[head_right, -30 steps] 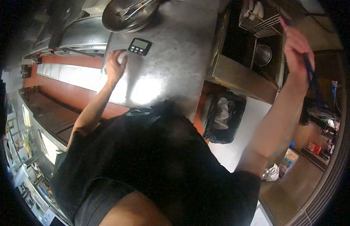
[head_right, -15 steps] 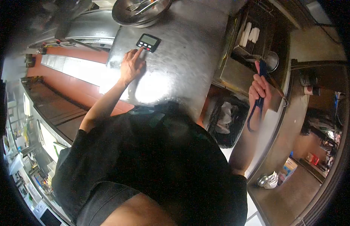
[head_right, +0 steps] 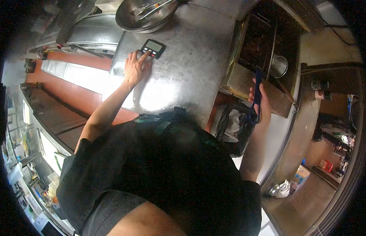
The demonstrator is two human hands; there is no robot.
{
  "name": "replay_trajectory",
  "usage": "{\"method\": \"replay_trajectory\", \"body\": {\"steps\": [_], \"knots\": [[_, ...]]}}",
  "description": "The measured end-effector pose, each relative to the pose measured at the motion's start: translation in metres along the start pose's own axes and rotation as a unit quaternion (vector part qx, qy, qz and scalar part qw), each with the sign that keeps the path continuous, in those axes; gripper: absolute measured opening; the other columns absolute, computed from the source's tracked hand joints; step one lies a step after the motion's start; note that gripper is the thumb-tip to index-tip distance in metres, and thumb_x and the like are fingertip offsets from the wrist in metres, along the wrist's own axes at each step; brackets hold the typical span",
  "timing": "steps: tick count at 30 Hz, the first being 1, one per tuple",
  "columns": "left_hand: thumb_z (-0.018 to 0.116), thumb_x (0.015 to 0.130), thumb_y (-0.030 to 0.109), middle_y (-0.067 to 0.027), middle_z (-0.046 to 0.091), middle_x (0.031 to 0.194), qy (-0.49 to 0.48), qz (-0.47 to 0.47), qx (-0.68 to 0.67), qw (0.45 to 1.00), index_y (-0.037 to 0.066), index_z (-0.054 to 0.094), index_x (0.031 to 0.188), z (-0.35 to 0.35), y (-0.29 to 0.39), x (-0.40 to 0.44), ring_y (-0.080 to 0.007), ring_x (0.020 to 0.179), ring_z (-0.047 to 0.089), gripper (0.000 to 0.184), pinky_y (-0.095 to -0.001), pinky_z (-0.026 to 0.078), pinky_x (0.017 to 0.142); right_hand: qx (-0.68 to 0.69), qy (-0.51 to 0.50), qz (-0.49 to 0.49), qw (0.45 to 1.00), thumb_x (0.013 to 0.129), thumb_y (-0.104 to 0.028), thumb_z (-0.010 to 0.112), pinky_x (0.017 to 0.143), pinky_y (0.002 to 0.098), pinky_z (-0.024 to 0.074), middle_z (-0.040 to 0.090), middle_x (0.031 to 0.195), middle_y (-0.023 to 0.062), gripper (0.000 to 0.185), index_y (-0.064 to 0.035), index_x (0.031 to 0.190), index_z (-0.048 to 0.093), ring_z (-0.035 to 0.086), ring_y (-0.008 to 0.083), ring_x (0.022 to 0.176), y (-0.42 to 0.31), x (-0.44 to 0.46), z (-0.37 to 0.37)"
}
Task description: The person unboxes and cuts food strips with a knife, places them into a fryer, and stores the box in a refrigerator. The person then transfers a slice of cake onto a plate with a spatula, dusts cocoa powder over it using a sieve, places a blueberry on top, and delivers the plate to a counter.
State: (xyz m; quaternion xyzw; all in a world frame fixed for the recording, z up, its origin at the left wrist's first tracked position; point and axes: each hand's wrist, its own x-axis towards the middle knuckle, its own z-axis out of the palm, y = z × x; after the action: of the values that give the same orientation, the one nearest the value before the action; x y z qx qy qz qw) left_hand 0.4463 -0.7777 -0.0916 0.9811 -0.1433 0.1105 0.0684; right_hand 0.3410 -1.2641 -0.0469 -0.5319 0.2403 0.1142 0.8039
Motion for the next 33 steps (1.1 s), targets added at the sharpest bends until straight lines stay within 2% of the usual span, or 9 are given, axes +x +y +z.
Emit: {"method": "replay_trajectory", "body": {"steps": [2,4,6,12,15,17,24,27,33], "knots": [[0.063,0.080,0.032,-0.0152,0.046,0.123,0.009,0.001,-0.017,1.000,0.023,0.053,0.125,0.005,-0.003,0.001,-0.0296,0.110,0.044,0.046,-0.0420,0.038,0.086,-0.001,0.011,-0.010,1.000,0.093,-0.040,0.051,0.055,0.0247,0.0453,0.057,0.086,0.0004,0.048,-0.0100,0.130,0.045,0.054,0.0080,0.068,0.008,-0.005,-0.031],[0.063,0.081,0.032,-0.0150,0.046,0.125,0.003,-0.004,-0.028,1.000,0.022,0.055,0.123,0.002,-0.001,0.007,-0.0297,0.112,0.043,0.044,-0.0421,0.038,0.086,0.000,0.084,-0.002,0.996,0.094,-0.040,0.049,0.055,0.0251,0.0462,0.057,0.085,0.0002,0.043,-0.0124,0.127,0.049,0.055,0.0080,0.069,0.019,-0.011,-0.055],[0.063,0.081,0.033,-0.0146,0.046,0.125,-0.002,-0.005,-0.016,1.000,0.021,0.056,0.121,-0.003,0.002,0.010,-0.0296,0.112,0.043,0.042,-0.0419,0.038,0.086,0.010,0.055,-0.010,0.998,0.094,-0.041,0.049,0.056,0.0258,0.0475,0.058,0.083,-0.0002,0.041,-0.0130,0.123,0.051,0.056,0.0090,0.069,0.028,-0.039,-0.066],[0.063,0.081,0.036,-0.0148,0.045,0.128,0.008,0.005,-0.004,1.000,0.018,0.058,0.119,0.002,0.002,0.012,-0.0298,0.114,0.043,0.042,-0.0423,0.038,0.089,0.062,0.114,-0.053,0.990,0.093,-0.039,0.051,0.057,0.0260,0.0501,0.059,0.080,0.0006,0.041,-0.0133,0.125,0.051,0.057,0.0107,0.069,0.074,-0.078,-0.089],[0.063,0.080,0.035,-0.0152,0.043,0.133,-0.001,0.010,-0.005,1.000,0.017,0.058,0.119,0.003,0.000,0.009,-0.0295,0.118,0.041,0.043,-0.0423,0.038,0.090,0.107,0.134,-0.010,0.985,0.093,-0.036,0.051,0.060,0.0261,0.0516,0.061,0.080,0.0012,0.038,-0.0135,0.124,0.052,0.059,0.0109,0.069,0.087,-0.097,-0.084],[0.063,0.080,0.034,-0.0154,0.042,0.134,-0.012,0.012,0.009,1.000,0.017,0.058,0.120,0.001,0.002,0.011,-0.0293,0.120,0.039,0.043,-0.0422,0.037,0.091,0.079,0.174,0.012,0.982,0.094,-0.032,0.051,0.059,0.0227,0.0493,0.062,0.085,0.0012,0.039,-0.0084,0.125,0.051,0.058,0.0094,0.068,0.099,-0.101,-0.081],[0.065,0.078,0.030,-0.0155,0.039,0.138,-0.029,0.027,0.030,0.999,0.018,0.062,0.116,-0.003,-0.004,0.021,-0.0286,0.128,0.034,0.039,-0.0436,0.034,0.095,0.098,0.143,-0.002,0.985,0.094,-0.029,0.051,0.059,0.0243,0.0516,0.064,0.084,0.0041,0.039,-0.0060,0.125,0.051,0.061,0.0110,0.070,0.121,-0.102,-0.059],[0.065,0.078,0.029,-0.0145,0.039,0.138,-0.035,0.032,0.024,0.999,0.019,0.062,0.115,-0.001,-0.005,0.019,-0.0285,0.128,0.034,0.038,-0.0441,0.033,0.096,0.087,0.122,-0.005,0.989,0.091,-0.031,0.056,0.057,0.0262,0.0528,0.065,0.082,0.0057,0.040,-0.0046,0.121,0.053,0.062,0.0125,0.067,0.132,-0.097,-0.056],[0.066,0.078,0.026,-0.0139,0.041,0.137,-0.030,0.042,0.018,0.999,0.017,0.063,0.114,-0.003,-0.007,0.023,-0.0294,0.128,0.035,0.037,-0.0435,0.033,0.097,0.077,0.123,0.021,0.989,0.094,-0.027,0.051,0.057,0.0275,0.0538,0.066,0.084,0.0075,0.039,-0.0025,0.125,0.049,0.063,0.0126,0.066,0.147,-0.100,-0.050]]}}
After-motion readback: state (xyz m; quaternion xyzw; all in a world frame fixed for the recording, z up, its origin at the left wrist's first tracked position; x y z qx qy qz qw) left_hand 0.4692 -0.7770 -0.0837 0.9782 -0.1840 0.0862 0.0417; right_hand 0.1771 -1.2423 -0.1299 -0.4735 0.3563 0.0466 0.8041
